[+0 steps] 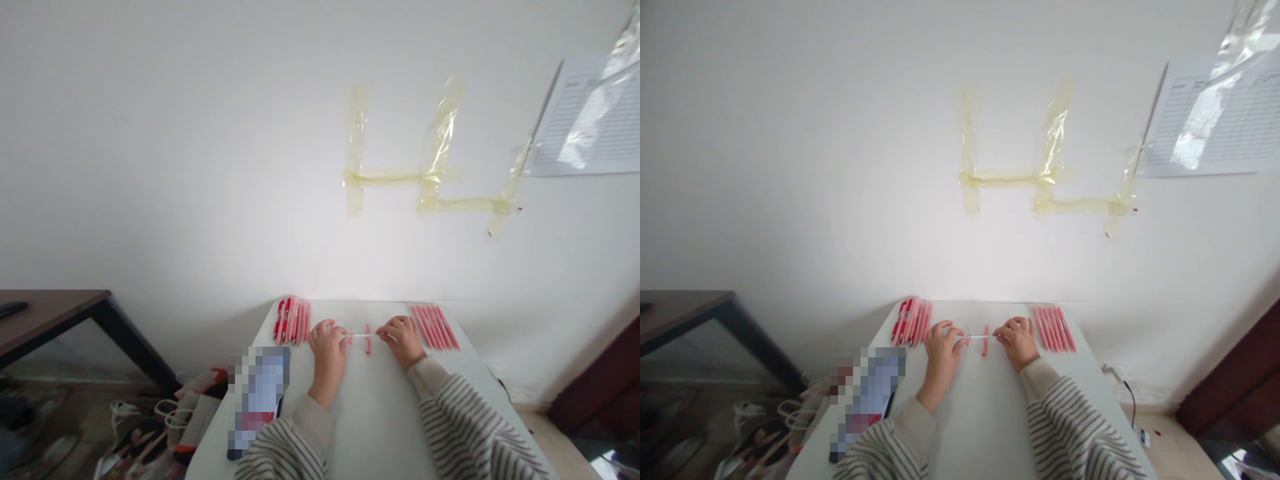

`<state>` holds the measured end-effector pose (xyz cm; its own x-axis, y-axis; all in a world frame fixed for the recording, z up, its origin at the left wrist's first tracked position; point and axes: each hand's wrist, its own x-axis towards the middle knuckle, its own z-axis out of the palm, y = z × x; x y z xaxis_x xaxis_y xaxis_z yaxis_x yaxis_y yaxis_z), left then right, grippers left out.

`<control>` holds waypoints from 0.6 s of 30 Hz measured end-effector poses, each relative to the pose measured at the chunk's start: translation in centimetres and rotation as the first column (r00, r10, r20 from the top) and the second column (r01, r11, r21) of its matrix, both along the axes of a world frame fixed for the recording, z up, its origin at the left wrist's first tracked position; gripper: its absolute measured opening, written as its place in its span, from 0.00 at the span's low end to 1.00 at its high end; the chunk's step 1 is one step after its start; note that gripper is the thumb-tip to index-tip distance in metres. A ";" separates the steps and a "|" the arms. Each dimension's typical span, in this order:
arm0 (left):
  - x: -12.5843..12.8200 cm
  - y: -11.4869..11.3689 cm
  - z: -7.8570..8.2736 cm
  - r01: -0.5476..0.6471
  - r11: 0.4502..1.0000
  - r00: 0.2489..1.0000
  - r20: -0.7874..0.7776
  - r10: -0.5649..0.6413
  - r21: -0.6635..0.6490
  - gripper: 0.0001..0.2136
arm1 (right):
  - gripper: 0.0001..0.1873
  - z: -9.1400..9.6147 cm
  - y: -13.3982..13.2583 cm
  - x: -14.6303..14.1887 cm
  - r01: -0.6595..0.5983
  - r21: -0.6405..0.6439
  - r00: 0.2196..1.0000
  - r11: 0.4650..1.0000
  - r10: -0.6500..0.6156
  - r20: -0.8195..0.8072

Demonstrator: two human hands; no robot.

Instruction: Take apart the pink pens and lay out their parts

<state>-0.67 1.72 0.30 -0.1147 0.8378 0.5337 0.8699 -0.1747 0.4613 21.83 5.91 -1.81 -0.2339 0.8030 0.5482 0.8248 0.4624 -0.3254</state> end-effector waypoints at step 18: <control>-1.4 -0.5 1.2 -0.233 0.972 0.962 -0.153 0.227 -0.022 0.11 | 0.10 -1.4 1.5 1.8 0.056 -0.001 0.998 0.998 -0.056 -0.012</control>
<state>-2.02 1.19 1.51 -0.2290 0.8186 0.5267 0.9437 0.0539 0.3264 23.63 7.37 -3.22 -0.1816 0.8149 0.5504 0.8455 0.4152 -0.3358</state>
